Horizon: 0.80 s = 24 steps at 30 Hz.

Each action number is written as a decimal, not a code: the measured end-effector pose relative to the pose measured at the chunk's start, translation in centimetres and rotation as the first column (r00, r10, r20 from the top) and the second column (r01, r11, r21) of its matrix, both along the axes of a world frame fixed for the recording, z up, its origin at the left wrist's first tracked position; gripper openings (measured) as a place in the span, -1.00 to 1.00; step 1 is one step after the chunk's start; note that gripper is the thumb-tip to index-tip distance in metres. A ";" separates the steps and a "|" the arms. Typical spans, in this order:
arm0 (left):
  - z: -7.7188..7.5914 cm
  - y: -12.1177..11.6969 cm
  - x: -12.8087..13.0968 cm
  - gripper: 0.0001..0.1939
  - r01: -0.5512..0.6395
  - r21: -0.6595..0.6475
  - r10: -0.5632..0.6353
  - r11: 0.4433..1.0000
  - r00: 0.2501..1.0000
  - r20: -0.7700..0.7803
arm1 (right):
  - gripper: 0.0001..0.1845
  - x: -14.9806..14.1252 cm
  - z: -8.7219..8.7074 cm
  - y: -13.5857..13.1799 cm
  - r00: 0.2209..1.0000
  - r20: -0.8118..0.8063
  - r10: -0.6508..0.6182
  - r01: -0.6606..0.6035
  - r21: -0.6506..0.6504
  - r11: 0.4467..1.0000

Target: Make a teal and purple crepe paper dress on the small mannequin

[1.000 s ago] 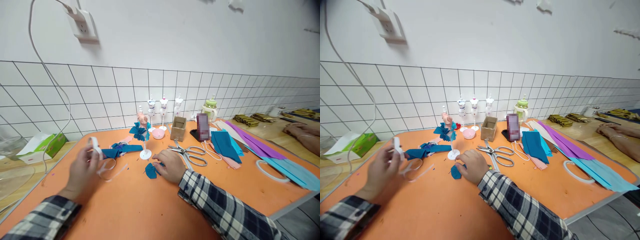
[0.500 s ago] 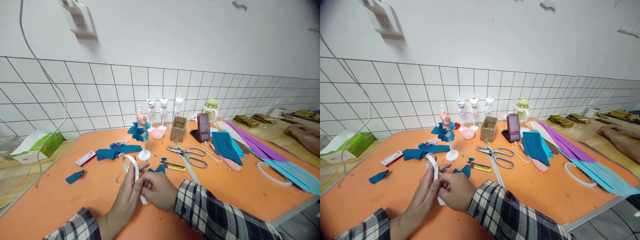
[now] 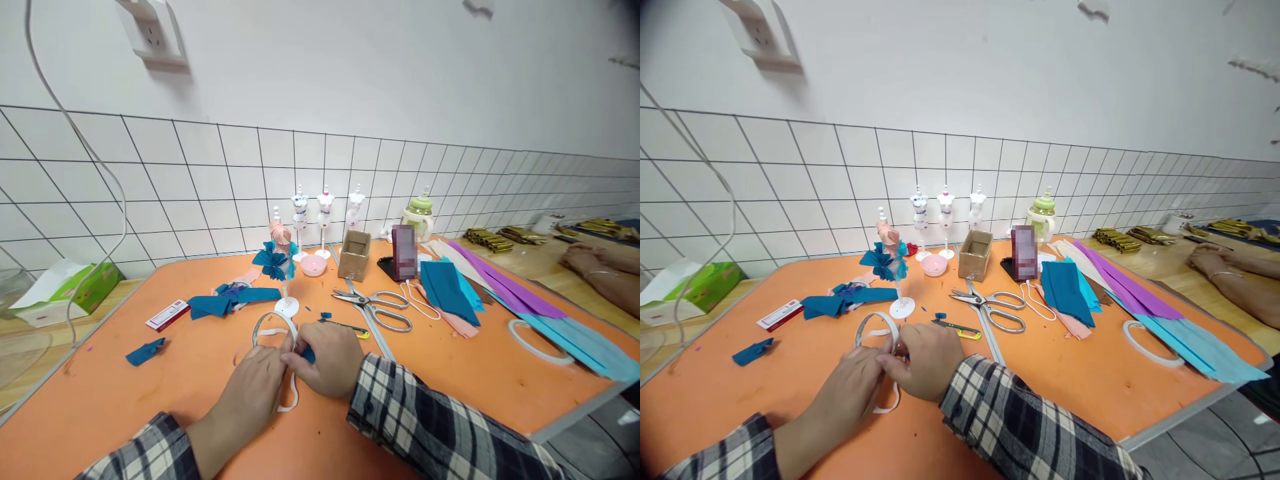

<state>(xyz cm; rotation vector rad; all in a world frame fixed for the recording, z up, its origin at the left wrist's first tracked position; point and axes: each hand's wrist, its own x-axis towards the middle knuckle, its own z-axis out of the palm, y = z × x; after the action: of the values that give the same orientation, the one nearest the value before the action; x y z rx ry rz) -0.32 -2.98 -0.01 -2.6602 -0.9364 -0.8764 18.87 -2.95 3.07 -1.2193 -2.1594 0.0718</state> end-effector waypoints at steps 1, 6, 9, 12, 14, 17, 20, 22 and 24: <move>0.1 -0.2 0.1 -0.44 -0.002 -0.014 0.002 1.000 1.000 -0.015 | -0.72 -0.1 -0.2 0.0 1.000 0.021 -0.004 0.004 0.004 1.000; 0.3 -0.2 -0.3 -0.53 -0.006 -0.124 0.004 0.992 1.000 -0.011 | -0.86 -0.5 -0.9 0.4 0.997 0.060 0.042 -0.045 0.056 0.997; 0.5 0.0 -0.4 -0.63 -0.001 -0.179 0.001 0.984 1.000 0.003 | -0.88 -0.5 -1.3 0.8 0.998 -0.004 0.062 -0.062 0.059 0.996; 1.1 -0.1 -0.1 -0.72 -0.037 -0.249 0.033 0.968 0.999 -0.023 | -0.87 -0.3 -1.5 1.1 0.995 -0.063 0.082 -0.077 0.077 0.994; 1.4 -0.1 0.0 -0.72 -0.100 -0.303 0.077 0.948 0.993 -0.088 | -0.86 -0.2 -1.7 1.1 0.988 -0.115 0.104 -0.097 0.065 0.993; 1.4 0.1 0.0 -0.70 -0.178 -0.338 0.127 0.924 0.978 -0.167 | -0.83 -0.3 -2.0 1.2 0.968 -0.204 0.144 -0.142 0.025 0.990; 1.4 0.6 -0.1 -0.66 -0.172 -0.321 0.127 0.931 0.979 -0.157 | -0.84 -0.4 -2.2 1.4 0.938 -0.323 0.124 -0.147 -0.048 0.988; 1.4 0.8 -0.2 -0.66 -0.142 -0.298 0.109 0.944 0.986 -0.127 | -0.85 -0.6 -2.4 1.8 0.903 -0.427 0.042 -0.125 -0.169 0.978; 1.4 1.1 -0.4 -0.67 -0.131 -0.288 0.104 0.949 0.989 -0.106 | -0.80 -0.4 -2.4 2.2 0.867 -0.496 -0.052 -0.130 -0.326 0.936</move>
<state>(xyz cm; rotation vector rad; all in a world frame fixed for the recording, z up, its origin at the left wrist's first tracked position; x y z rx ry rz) -0.72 -1.91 1.42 -2.8210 -1.2772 -0.6269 18.42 -0.79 0.63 -1.1812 -1.7495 0.7415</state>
